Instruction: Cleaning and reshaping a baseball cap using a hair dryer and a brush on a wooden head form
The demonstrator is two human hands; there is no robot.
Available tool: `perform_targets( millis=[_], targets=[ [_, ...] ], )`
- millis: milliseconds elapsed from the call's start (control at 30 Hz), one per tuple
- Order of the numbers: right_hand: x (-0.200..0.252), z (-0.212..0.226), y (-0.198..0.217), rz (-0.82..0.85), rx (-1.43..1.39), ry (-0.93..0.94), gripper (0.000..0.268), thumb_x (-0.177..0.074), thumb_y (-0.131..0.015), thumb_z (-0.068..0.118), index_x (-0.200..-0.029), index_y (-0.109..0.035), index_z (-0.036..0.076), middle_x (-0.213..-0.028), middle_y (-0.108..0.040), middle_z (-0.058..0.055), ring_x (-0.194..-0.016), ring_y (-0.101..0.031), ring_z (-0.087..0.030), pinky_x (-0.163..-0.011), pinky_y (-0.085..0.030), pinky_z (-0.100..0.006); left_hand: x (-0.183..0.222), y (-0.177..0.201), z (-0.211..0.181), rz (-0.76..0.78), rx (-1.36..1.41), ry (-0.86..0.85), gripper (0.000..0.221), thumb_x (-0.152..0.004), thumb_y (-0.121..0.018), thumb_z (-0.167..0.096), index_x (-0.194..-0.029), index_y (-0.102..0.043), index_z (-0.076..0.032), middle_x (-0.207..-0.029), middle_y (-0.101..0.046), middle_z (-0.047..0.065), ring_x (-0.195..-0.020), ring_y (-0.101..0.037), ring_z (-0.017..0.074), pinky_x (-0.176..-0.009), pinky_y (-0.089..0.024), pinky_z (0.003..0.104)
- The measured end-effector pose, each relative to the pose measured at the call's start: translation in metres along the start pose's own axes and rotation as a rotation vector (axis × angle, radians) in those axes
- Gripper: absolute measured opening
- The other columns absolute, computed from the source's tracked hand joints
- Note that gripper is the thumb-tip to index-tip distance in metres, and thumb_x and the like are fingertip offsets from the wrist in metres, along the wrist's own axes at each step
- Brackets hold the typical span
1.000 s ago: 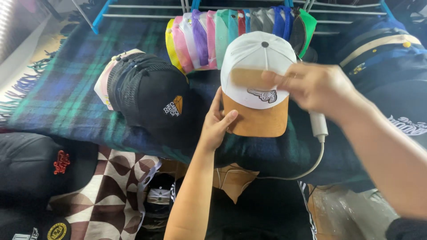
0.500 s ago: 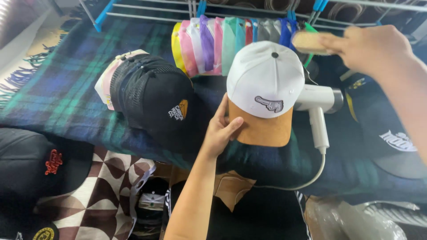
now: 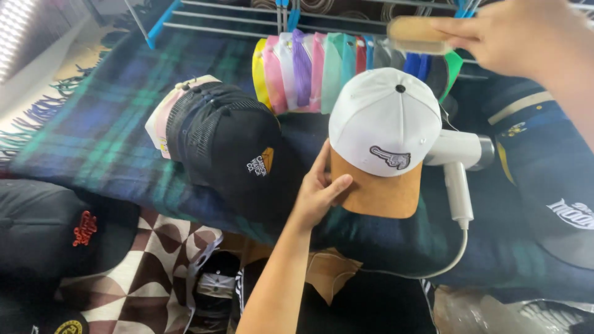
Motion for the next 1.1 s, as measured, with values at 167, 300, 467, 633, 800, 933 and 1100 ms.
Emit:
perform_targets(
  millis=[167, 300, 467, 633, 800, 933, 1100],
  targets=[
    [-0.016, 0.016, 0.156, 0.642, -0.914, 0.028, 0.062, -0.092, -0.050, 0.044, -0.147, -0.040, 0.072, -0.130, -0.063, 0.023, -0.122, -0.059, -0.011, -0.101, -0.047, -0.033, -0.001, 0.002, -0.003, -0.017, -0.053, 0.005, 0.099, -0.088, -0.075, -0.024, -0.168, -0.016, -0.015, -0.076, -0.061, -0.003, -0.051, -0.043, 0.0013, -0.042, -0.034, 0.017],
    [-0.051, 0.020, -0.009, 0.465, 0.031, 0.182, 0.058, -0.113, -0.029, 0.034, -0.158, -0.016, 0.068, -0.058, -0.062, 0.017, -0.047, -0.048, -0.002, -0.050, -0.027, -0.025, 0.001, 0.000, -0.004, -0.002, 0.018, -0.020, 0.098, -0.090, -0.074, -0.020, -0.168, -0.016, -0.015, -0.078, -0.062, -0.001, -0.049, -0.040, 0.0026, -0.041, -0.032, 0.018],
    [-0.065, 0.013, 0.151, 0.560, -0.775, 0.143, 0.060, -0.103, -0.039, 0.031, -0.159, -0.025, 0.049, -0.142, -0.058, 0.003, -0.125, -0.061, -0.023, -0.099, -0.048, -0.035, -0.002, 0.000, -0.006, -0.010, 0.011, 0.016, 0.100, -0.087, -0.076, -0.023, -0.168, -0.017, -0.018, -0.064, -0.054, -0.006, -0.048, -0.040, 0.0022, -0.041, -0.032, 0.018],
    [-0.026, 0.043, 0.199, 0.423, -0.250, 0.642, 0.091, -0.100, -0.040, 0.018, -0.165, 0.009, 0.057, -0.098, -0.056, 0.014, -0.081, -0.066, -0.011, -0.050, -0.051, -0.029, -0.001, 0.000, 0.000, 0.050, 0.138, 0.017, 0.070, -0.090, -0.076, -0.022, -0.150, -0.040, -0.014, -0.073, -0.060, -0.004, -0.052, -0.046, 0.0013, -0.044, -0.033, 0.017],
    [-0.069, 0.009, 0.190, 0.814, -0.706, 0.082, 0.092, -0.079, -0.048, -0.007, -0.141, -0.056, 0.060, -0.106, -0.073, -0.006, -0.084, -0.067, -0.027, -0.070, -0.049, -0.038, -0.007, 0.007, 0.024, -0.015, 0.131, 0.011, 0.102, -0.090, -0.080, -0.013, -0.169, -0.015, -0.015, -0.089, -0.074, 0.010, -0.061, -0.067, 0.0110, -0.043, -0.051, 0.019],
    [-0.064, 0.025, 0.211, 0.743, -0.828, 0.179, 0.095, -0.081, -0.049, -0.019, -0.143, -0.060, 0.051, -0.089, -0.070, -0.007, -0.064, -0.056, -0.025, -0.061, -0.045, -0.038, -0.010, 0.012, 0.031, -0.064, 0.243, 0.081, 0.101, -0.080, -0.083, -0.016, -0.161, -0.022, -0.013, -0.093, -0.075, 0.016, -0.080, -0.075, 0.0223, -0.069, -0.064, 0.038],
    [-0.050, 0.087, 0.273, 0.583, -0.188, 0.739, 0.062, -0.099, -0.053, 0.023, -0.130, -0.044, 0.076, -0.099, -0.072, 0.007, -0.094, -0.072, -0.024, -0.065, -0.054, -0.036, -0.009, 0.009, 0.034, -0.007, 0.168, 0.026, 0.031, -0.087, -0.080, -0.016, -0.114, -0.066, -0.011, -0.058, -0.039, -0.011, -0.047, -0.035, 0.0006, -0.045, -0.027, 0.019]
  ],
)
Point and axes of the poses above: each hand's wrist, its own x-axis away from the middle knuckle, its own y-axis out of the back of the hand, z = x × y, the point moved 3 cm from there along -x, towards the middle knuckle
